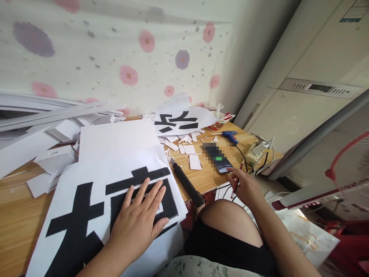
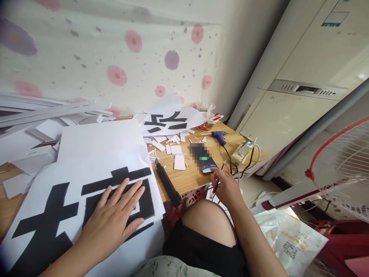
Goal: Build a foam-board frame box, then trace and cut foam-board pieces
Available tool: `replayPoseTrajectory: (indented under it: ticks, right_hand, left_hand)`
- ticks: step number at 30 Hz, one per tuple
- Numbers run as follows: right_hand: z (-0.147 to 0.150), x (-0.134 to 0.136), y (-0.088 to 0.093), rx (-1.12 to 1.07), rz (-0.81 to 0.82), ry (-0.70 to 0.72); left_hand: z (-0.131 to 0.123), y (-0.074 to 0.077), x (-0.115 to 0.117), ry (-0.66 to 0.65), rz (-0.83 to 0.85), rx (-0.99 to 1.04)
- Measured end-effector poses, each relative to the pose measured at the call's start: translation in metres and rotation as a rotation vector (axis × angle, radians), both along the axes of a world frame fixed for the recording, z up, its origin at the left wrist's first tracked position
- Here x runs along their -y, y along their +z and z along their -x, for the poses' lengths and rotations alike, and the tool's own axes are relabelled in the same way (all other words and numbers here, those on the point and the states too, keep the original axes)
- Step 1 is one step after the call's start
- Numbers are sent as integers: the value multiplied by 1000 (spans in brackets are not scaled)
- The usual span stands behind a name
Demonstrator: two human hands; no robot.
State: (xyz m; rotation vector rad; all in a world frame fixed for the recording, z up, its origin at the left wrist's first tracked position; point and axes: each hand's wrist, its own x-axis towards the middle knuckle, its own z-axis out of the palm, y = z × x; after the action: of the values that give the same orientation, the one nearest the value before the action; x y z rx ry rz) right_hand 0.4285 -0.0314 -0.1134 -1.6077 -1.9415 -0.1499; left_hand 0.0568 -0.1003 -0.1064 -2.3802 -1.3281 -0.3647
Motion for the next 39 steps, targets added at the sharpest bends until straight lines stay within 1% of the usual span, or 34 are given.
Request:
replayPoseTrajectory:
  ticks: [11, 16, 21, 29, 34, 39]
  right_hand:
    - [1, 1, 3, 6, 4, 8]
    - [0, 1, 1, 13, 14, 4]
    - [0, 1, -1, 11, -9, 12]
    - [2, 1, 1, -16, -9, 11]
    - [1, 2, 1, -4, 15, 13]
    - [-2, 1, 1, 11, 18, 16]
  left_hand:
    - [1, 2, 0, -11, -9, -7]
    - [1, 0, 1, -8, 1, 7]
    - [1, -2, -1, -8, -18, -2]
    - [0, 0, -1, 2, -31, -32]
    - [1, -1, 0, 8, -27, -24]
    - [1, -2, 0, -4, -57, -18]
